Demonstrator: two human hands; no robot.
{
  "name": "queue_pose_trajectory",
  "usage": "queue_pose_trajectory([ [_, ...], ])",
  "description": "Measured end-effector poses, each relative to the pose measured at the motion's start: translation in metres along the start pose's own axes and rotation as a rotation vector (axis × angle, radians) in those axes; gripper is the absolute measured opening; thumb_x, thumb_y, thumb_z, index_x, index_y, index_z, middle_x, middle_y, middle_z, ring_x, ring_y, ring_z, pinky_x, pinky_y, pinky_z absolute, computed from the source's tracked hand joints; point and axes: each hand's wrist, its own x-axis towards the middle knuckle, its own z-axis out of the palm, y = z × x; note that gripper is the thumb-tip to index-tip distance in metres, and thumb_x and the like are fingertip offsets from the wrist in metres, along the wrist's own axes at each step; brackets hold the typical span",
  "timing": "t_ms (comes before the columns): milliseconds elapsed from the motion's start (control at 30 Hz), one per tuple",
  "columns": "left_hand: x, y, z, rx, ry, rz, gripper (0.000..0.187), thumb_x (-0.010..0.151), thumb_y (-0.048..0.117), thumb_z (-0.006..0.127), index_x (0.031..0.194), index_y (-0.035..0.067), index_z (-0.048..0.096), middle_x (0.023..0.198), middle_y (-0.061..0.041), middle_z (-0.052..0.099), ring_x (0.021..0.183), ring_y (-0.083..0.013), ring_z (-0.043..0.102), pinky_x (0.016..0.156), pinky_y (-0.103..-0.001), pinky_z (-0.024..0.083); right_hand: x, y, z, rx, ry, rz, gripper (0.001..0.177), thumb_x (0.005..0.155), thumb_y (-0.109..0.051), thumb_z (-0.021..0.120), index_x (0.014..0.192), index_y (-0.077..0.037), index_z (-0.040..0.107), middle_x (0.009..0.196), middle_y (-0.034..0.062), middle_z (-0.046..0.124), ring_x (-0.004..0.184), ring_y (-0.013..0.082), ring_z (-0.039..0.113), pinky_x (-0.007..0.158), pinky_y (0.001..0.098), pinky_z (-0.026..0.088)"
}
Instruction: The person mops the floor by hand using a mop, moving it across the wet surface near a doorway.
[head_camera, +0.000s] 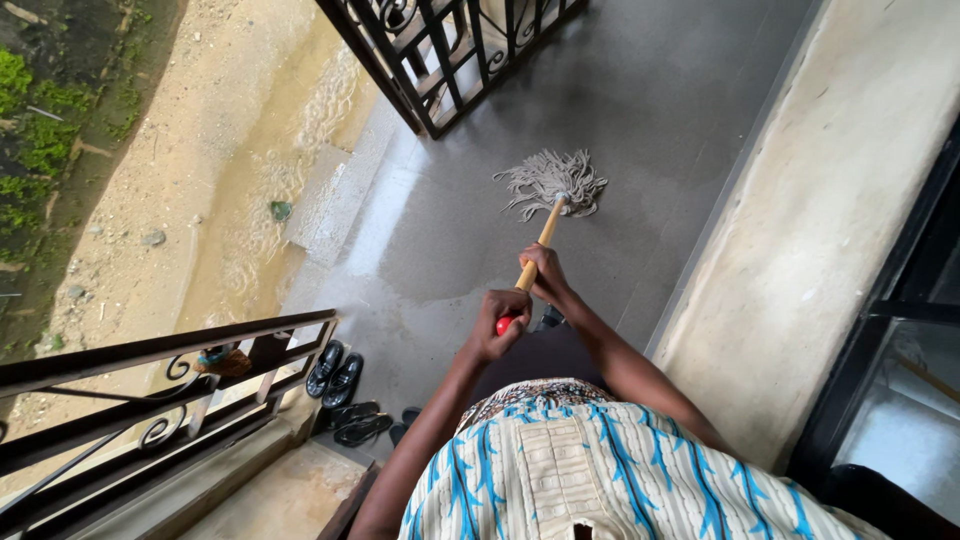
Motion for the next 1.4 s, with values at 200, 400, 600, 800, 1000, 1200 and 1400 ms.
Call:
queue_pose_trajectory([
  [200, 0.017, -0.012, 0.02, 0.033, -0.017, 0.032, 0.05, 0.098, 0.043, 0.051, 0.071, 0.001, 0.046, 0.066, -0.013, 0.044, 0.062, -0.0309, 0.048, 0.063, -0.041, 0.038, -0.006, 0.006, -0.02, 0.13, 0.005, 0.17, 0.024, 0.079, -0.019, 0.061, 0.067, -0.005, 0.047, 0.065, 0.0113, 0.051, 0.063, 0.0299, 0.056, 0.057, 0.0389, 0.043],
  [400, 0.008, -0.034, 0.025, -0.012, 0.076, 0.059, 0.051, 0.096, 0.044, 0.052, 0.07, 0.001, 0.047, 0.065, -0.013, 0.046, 0.06, -0.0305, 0.049, 0.06, -0.04, 0.039, -0.007, 0.043, -0.012, -0.039, -0.016, -0.051, 0.02, 0.074, -0.015, 0.062, 0.067, -0.005, 0.047, 0.065, 0.0123, 0.051, 0.069, 0.0339, 0.055, 0.062, 0.0417, 0.042],
  [600, -0.008, -0.052, 0.038, 0.022, 0.113, 0.085, 0.027, 0.089, 0.023, 0.055, 0.077, -0.001, 0.052, 0.073, -0.014, 0.052, 0.066, -0.0321, 0.051, 0.068, -0.041, 0.045, -0.007, 0.072, -0.014, -0.081, -0.087, -0.098, 0.022, 0.069, -0.016, 0.063, 0.066, -0.005, 0.044, 0.064, 0.0135, 0.048, 0.069, 0.0349, 0.053, 0.062, 0.0419, 0.041],
  [800, -0.02, -0.054, 0.046, 0.028, -0.101, 0.046, 0.015, 0.071, 0.016, 0.054, 0.071, 0.001, 0.053, 0.067, -0.015, 0.052, 0.065, -0.0348, 0.052, 0.067, -0.043, 0.046, -0.032, 0.065, -0.013, -0.08, -0.077, -0.01, 0.024, 0.074, -0.017, 0.063, 0.064, -0.008, 0.043, 0.064, 0.0102, 0.048, 0.068, 0.0298, 0.054, 0.061, 0.0389, 0.041],
  [1000, -0.014, -0.052, 0.025, 0.026, -0.103, 0.104, 0.013, 0.071, 0.013, 0.054, 0.071, 0.0, 0.055, 0.069, -0.016, 0.055, 0.065, -0.0343, 0.054, 0.069, -0.042, 0.049, -0.018, 0.039, -0.006, -0.008, 0.017, 0.043, 0.025, 0.074, -0.014, 0.064, 0.063, -0.006, 0.043, 0.06, 0.0101, 0.048, 0.065, 0.0285, 0.052, 0.061, 0.0384, 0.041],
  [1200, 0.007, -0.028, -0.013, -0.044, -0.119, 0.027, 0.014, 0.076, 0.011, 0.053, 0.07, -0.001, 0.052, 0.065, -0.014, 0.054, 0.058, -0.0279, 0.054, 0.061, -0.038, 0.047, 0.004, 0.006, 0.004, 0.051, 0.129, 0.082, 0.028, 0.064, -0.007, 0.069, 0.064, -0.004, 0.041, 0.062, 0.0117, 0.046, 0.064, 0.0286, 0.05, 0.061, 0.0377, 0.04],
  [1400, 0.014, 0.004, -0.023, -0.057, -0.284, -0.045, 0.017, 0.076, 0.014, 0.054, 0.07, -0.001, 0.052, 0.064, -0.013, 0.053, 0.056, -0.0281, 0.053, 0.059, -0.038, 0.044, -0.018, -0.013, 0.024, 0.042, 0.259, 0.146, 0.026, 0.064, -0.001, 0.068, 0.065, -0.003, 0.042, 0.063, 0.0104, 0.047, 0.061, 0.027, 0.049, 0.057, 0.0367, 0.04],
])
